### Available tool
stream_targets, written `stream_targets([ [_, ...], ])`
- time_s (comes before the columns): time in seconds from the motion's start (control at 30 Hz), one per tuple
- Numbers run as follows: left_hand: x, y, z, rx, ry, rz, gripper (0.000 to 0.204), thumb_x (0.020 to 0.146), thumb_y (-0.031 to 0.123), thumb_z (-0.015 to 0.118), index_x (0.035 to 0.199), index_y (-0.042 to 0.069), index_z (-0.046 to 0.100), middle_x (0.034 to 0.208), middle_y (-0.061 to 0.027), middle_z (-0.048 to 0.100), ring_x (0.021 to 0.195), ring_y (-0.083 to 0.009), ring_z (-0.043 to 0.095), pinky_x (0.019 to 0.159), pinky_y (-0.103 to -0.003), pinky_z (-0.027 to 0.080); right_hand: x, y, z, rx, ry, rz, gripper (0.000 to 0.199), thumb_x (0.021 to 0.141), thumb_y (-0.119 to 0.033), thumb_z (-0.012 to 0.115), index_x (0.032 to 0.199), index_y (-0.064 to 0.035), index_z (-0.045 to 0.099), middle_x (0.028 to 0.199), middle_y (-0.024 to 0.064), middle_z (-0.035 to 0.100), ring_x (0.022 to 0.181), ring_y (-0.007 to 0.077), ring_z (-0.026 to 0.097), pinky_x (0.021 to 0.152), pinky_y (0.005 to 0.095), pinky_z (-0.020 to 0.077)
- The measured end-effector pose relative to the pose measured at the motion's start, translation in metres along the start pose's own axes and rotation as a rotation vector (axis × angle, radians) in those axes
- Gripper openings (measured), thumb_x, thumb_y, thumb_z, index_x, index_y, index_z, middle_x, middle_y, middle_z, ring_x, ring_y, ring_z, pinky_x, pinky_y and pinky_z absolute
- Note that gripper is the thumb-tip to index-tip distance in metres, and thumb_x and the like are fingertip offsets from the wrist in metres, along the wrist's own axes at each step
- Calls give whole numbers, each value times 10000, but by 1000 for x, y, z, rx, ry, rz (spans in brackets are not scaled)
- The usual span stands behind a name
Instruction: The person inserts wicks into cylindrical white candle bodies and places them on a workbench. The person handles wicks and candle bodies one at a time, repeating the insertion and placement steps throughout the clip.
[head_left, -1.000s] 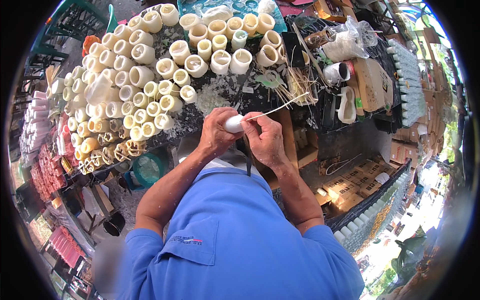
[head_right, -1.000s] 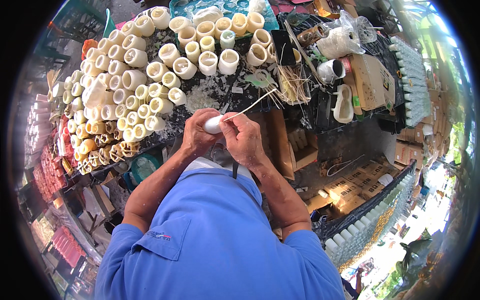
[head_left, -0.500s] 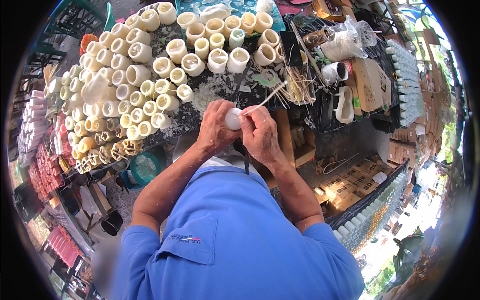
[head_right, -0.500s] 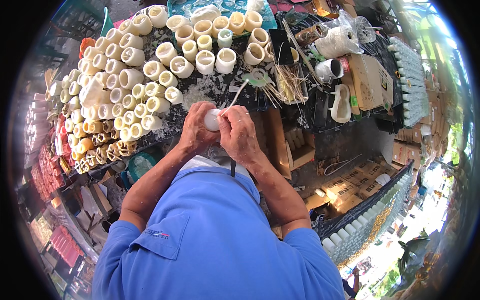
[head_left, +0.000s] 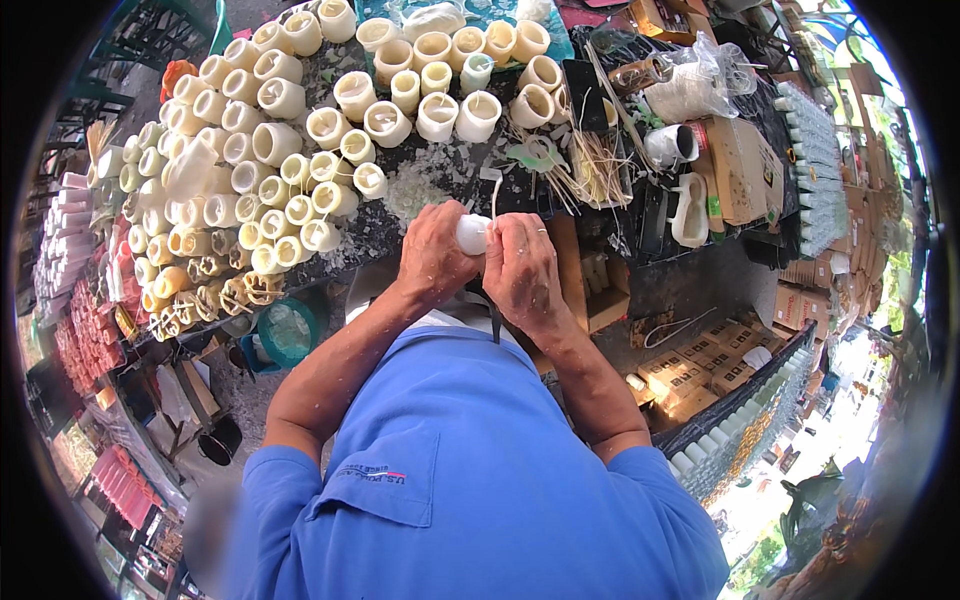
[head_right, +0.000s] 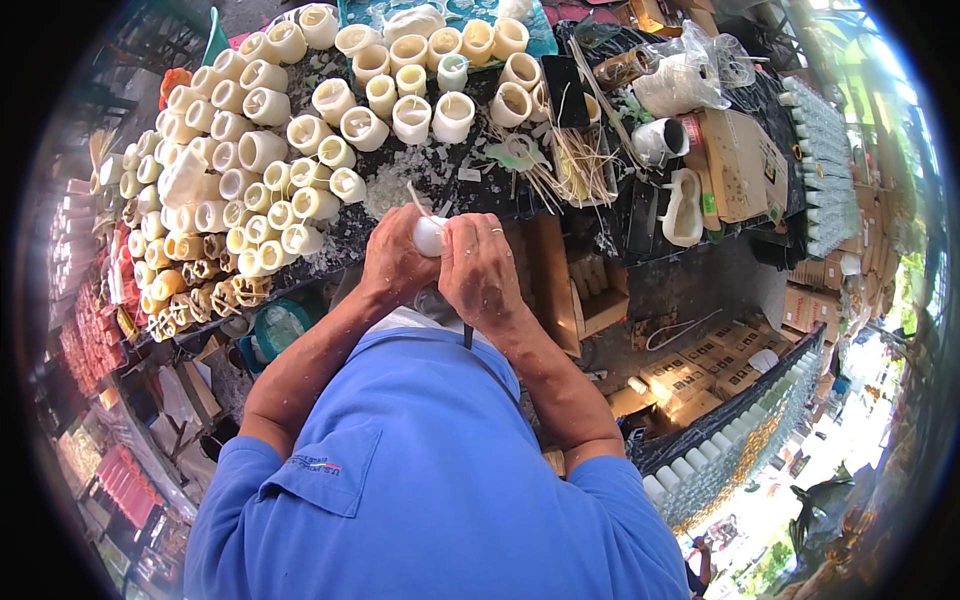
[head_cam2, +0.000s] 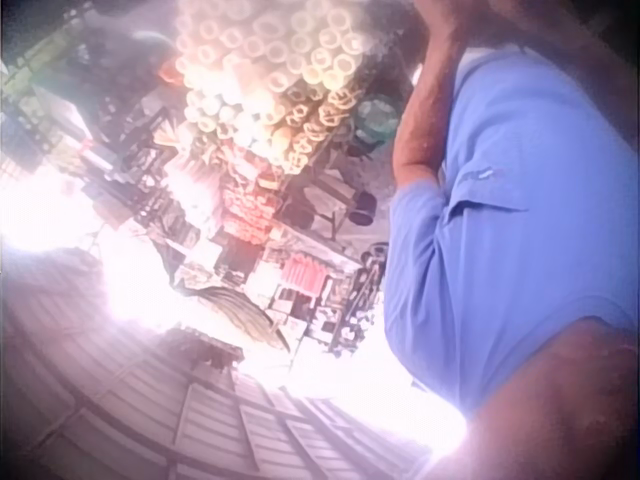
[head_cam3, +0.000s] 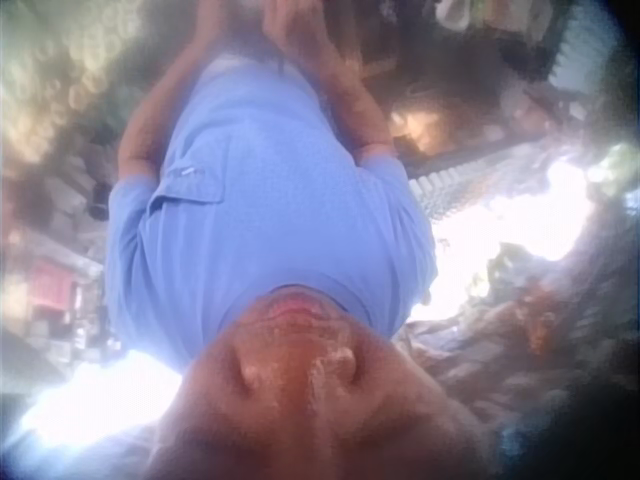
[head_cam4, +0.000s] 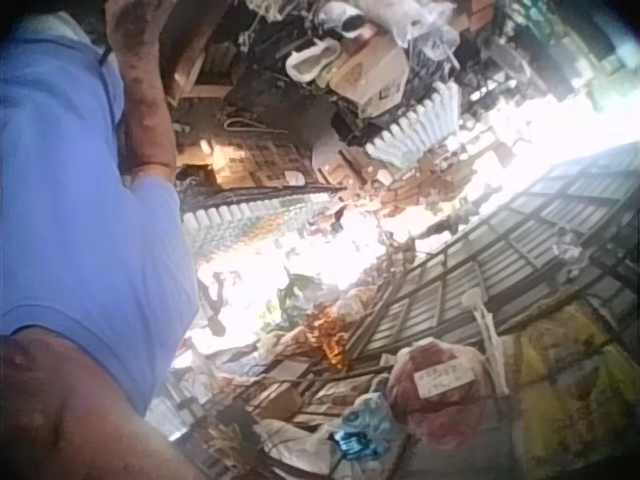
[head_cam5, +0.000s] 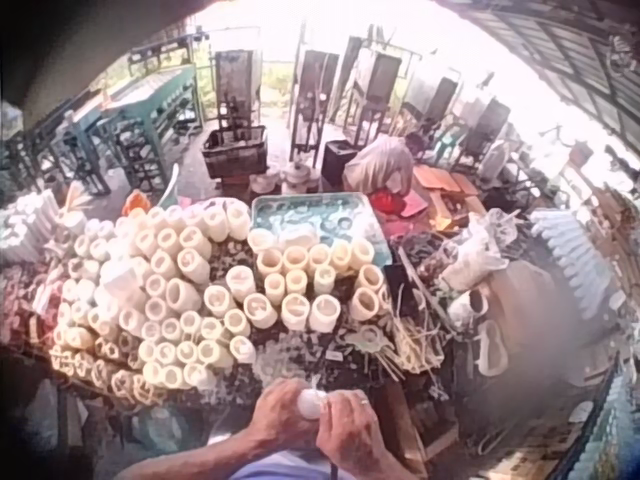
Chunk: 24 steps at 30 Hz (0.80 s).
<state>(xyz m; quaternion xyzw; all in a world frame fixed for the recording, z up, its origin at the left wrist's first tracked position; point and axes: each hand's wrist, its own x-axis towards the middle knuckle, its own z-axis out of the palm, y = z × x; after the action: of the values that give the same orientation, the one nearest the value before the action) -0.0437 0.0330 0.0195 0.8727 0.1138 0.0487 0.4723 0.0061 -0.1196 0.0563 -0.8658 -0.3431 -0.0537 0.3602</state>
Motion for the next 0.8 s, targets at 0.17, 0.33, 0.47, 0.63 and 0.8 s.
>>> stream_targets([
  [0.17,2,2,2,37,-6,-12,361,823,265,866,961,20,640,954,-198,710,955,-420,650,837,-549,536,0,5,6,66,7,34,66,1016,-15,653,1023,-3,589,984,205,650,890,426,643,795,507,541],
  [0.33,4,-1,6,-19,18,43,351,824,246,858,1030,28,676,980,-188,712,986,-413,651,859,-534,550,-1,4,14,90,43,39,74,1012,-19,657,1010,-3,584,975,191,653,904,413,642,802,501,541],
  [0.47,3,-1,6,-56,31,67,345,833,222,842,1081,37,689,995,-179,712,1020,-402,650,875,-528,563,-4,6,13,26,6,41,55,988,-6,675,997,-9,621,970,184,656,912,411,640,798,484,539],
  [0.63,-5,1,3,7,-4,15,383,824,196,831,1140,47,672,1016,-170,724,1058,-400,652,876,-530,580,1,15,3,222,-156,78,59,939,-55,738,966,-8,714,924,131,666,869,341,668,786,452,544],
  [0.8,-7,3,3,66,3,110,489,795,178,841,1235,53,665,1061,-173,750,1050,-400,664,888,-520,587,13,11,-25,480,-309,498,119,991,-101,762,1037,9,766,893,67,744,809,118,687,712,309,543],
])
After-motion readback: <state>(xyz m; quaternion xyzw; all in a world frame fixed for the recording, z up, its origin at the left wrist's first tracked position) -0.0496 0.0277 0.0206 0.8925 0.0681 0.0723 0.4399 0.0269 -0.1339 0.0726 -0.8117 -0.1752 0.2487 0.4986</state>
